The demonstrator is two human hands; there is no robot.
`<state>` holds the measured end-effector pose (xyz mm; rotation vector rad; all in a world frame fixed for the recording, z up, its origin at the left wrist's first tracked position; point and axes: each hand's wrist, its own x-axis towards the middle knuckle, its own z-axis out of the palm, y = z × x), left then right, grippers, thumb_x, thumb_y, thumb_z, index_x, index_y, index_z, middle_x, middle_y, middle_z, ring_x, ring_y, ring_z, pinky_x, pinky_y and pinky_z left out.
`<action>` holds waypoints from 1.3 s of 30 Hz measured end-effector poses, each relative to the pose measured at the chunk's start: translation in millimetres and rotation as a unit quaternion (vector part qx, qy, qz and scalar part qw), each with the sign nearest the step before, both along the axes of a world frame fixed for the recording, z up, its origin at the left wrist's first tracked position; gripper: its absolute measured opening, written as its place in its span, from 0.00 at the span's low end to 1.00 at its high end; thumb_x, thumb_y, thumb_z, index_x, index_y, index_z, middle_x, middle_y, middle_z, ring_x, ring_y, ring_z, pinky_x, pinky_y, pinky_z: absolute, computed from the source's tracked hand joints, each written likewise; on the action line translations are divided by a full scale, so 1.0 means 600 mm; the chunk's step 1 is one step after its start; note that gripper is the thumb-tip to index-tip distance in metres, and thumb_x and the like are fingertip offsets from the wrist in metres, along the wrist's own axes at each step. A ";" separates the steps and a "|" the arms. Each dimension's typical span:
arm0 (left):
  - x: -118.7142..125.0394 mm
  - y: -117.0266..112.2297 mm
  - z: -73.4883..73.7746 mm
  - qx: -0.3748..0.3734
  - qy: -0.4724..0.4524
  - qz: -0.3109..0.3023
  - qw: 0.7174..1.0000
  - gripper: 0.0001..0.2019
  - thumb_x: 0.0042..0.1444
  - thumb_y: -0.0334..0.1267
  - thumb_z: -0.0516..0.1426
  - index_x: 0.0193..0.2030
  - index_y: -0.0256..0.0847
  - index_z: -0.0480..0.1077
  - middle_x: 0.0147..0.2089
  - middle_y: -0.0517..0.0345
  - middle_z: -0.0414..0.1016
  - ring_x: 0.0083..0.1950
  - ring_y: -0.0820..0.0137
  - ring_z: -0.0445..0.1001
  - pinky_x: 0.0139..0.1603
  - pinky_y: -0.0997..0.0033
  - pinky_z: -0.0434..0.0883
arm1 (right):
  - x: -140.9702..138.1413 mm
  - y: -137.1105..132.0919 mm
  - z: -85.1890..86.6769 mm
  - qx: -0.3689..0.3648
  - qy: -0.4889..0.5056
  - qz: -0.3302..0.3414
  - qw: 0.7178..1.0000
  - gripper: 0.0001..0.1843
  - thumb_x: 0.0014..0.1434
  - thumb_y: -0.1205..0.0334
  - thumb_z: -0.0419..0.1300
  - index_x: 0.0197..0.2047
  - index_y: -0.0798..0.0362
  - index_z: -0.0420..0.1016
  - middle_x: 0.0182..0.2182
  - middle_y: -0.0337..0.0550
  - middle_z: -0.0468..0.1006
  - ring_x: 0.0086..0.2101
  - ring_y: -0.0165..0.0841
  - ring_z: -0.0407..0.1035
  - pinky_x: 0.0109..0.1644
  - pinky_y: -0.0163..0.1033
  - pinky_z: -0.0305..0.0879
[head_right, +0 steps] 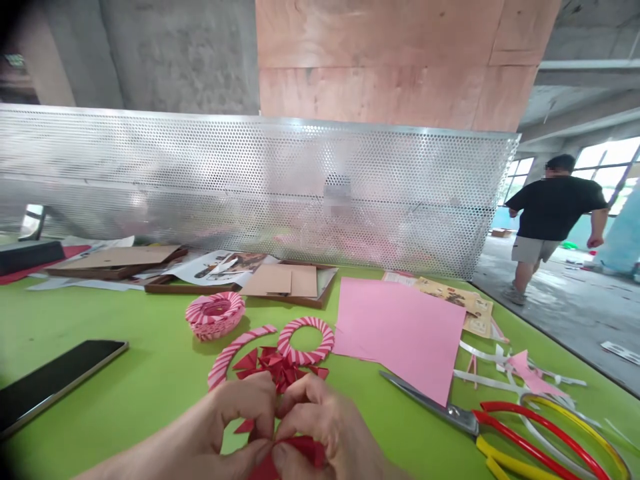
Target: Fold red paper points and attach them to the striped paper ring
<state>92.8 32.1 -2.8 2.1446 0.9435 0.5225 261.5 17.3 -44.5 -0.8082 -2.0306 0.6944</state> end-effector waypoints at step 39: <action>0.003 0.031 -0.035 -0.142 -0.184 0.094 0.968 0.09 0.50 0.35 0.51 0.21 0.37 0.59 0.18 0.67 0.56 0.20 0.79 0.53 0.20 0.79 0.53 | 0.027 0.025 0.016 -0.189 0.251 -0.194 0.929 0.12 0.52 0.56 0.55 0.24 0.55 0.65 0.20 0.36 0.63 0.22 0.27 0.56 0.26 0.32 0.55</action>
